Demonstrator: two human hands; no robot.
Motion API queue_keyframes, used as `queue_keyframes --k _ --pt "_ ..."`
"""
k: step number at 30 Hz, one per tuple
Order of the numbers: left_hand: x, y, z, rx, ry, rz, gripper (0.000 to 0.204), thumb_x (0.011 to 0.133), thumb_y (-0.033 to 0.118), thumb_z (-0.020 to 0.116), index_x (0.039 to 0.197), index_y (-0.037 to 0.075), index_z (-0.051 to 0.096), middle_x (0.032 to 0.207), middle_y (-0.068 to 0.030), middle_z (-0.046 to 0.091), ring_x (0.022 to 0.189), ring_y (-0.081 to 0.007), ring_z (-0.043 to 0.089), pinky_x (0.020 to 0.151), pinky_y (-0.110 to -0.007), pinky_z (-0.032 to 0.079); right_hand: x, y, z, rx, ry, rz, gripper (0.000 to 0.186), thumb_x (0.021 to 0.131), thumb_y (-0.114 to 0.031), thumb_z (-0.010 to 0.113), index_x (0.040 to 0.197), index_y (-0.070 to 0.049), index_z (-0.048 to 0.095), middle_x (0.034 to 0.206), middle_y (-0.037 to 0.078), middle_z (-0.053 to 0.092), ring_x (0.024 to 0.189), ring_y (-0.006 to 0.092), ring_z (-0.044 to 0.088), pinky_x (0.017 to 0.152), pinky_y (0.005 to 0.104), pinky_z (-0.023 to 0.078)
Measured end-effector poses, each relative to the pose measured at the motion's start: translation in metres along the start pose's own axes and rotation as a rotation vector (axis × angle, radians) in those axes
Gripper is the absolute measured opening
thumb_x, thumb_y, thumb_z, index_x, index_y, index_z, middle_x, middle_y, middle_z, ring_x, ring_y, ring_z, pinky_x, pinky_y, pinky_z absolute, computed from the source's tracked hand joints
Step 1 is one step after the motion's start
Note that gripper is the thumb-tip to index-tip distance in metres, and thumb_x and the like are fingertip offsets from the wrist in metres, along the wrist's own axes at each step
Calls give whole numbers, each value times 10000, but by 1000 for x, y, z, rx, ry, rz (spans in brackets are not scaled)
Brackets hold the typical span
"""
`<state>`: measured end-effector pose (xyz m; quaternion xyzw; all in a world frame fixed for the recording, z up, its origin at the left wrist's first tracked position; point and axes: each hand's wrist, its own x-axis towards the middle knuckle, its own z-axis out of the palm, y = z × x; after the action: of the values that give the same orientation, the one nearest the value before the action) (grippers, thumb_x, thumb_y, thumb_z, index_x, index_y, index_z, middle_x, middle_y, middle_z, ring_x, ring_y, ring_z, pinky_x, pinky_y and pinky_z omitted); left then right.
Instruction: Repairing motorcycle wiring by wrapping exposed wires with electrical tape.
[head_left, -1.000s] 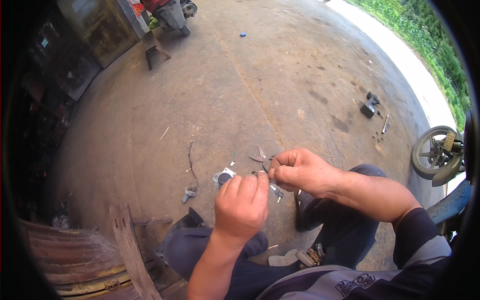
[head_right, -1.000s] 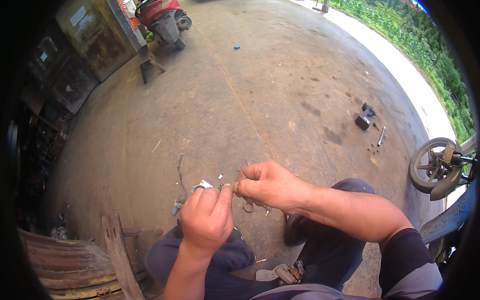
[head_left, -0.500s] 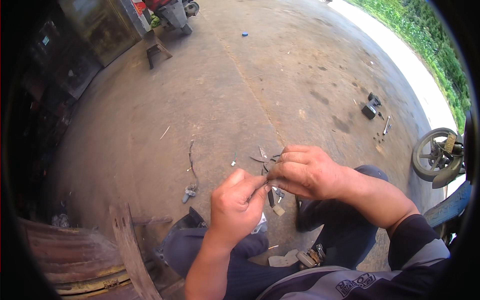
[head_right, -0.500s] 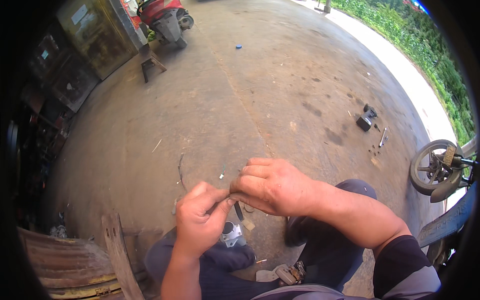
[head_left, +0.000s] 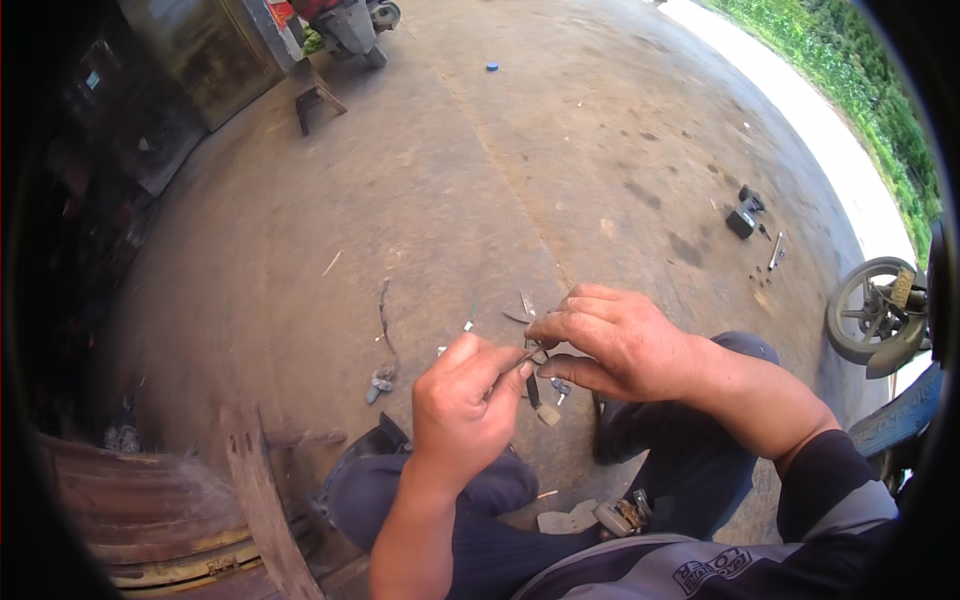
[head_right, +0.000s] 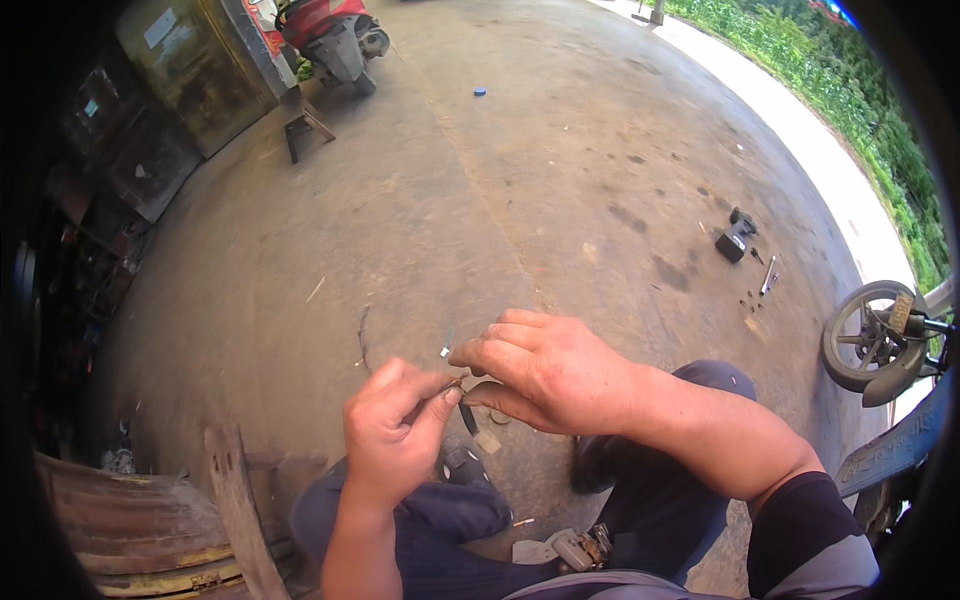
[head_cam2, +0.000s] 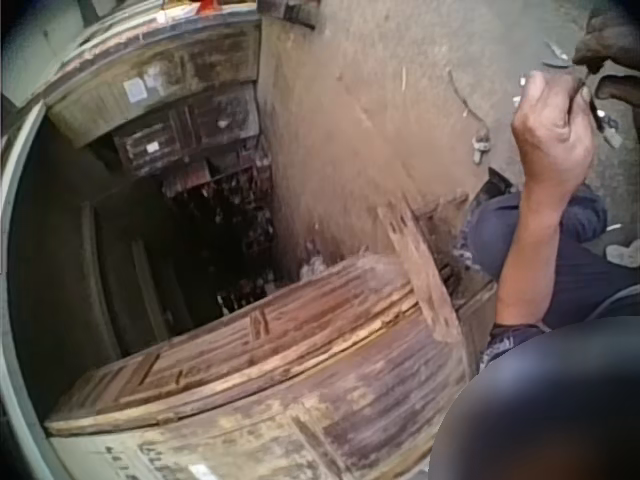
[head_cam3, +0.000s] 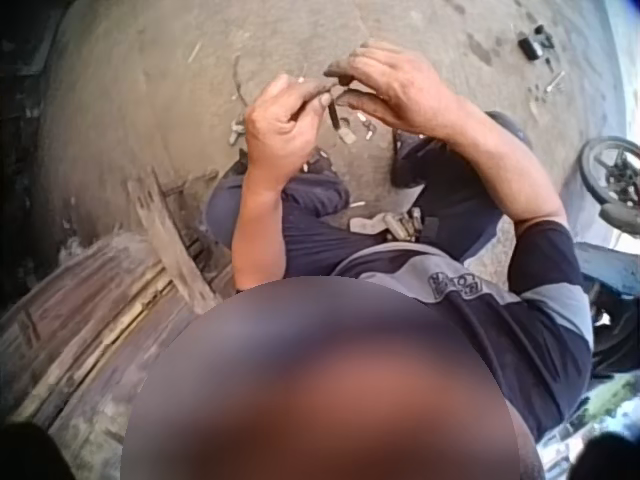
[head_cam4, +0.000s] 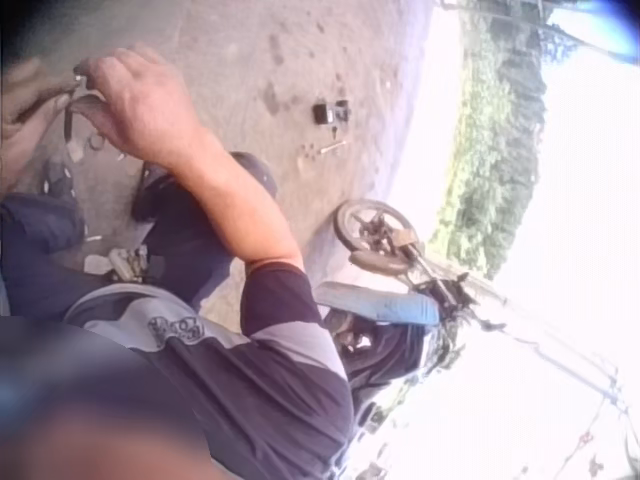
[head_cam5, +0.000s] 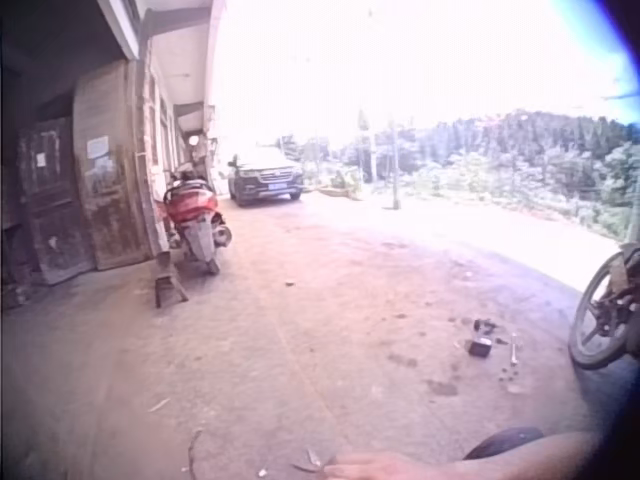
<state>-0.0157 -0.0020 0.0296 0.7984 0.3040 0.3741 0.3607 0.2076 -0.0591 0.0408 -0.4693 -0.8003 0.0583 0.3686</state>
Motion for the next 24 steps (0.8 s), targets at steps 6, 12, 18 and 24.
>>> queue_keyframes --k 6,12,18,24 --pt "0 1 3 -87 -85 -66 114 875 -19 833 988 -8 819 795 -52 647 646 -111 583 575 -293 432 -2 8 -7 -58 -49 -122 226 873 -142 832 1033 -45 706 889 84 676 811 296 669 691 416 561" --pt "-1 2 4 -93 -125 -45 120 872 -11 835 991 -8 813 791 -64 650 639 -136 590 578 -307 449 -1 5 -10 -38 -93 -183 184 875 -152 810 965 -58 681 783 90 607 770 324 643 668 420 544" --pt "-2 -3 13 409 31 354 127 854 -30 828 970 7 795 798 -97 643 638 -217 595 591 -344 475 -14 0 12 986 -296 818 227 1019 -239 730 954 -29 673 776 34 651 707 136 604 644 342 503" --pt "0 1 3 -101 -62 -92 126 872 -24 835 993 -1 812 804 -53 652 688 -128 596 607 -303 450 0 2 -4 165 -6 21 263 949 -205 817 1116 -18 738 902 89 704 810 252 683 702 378 557"
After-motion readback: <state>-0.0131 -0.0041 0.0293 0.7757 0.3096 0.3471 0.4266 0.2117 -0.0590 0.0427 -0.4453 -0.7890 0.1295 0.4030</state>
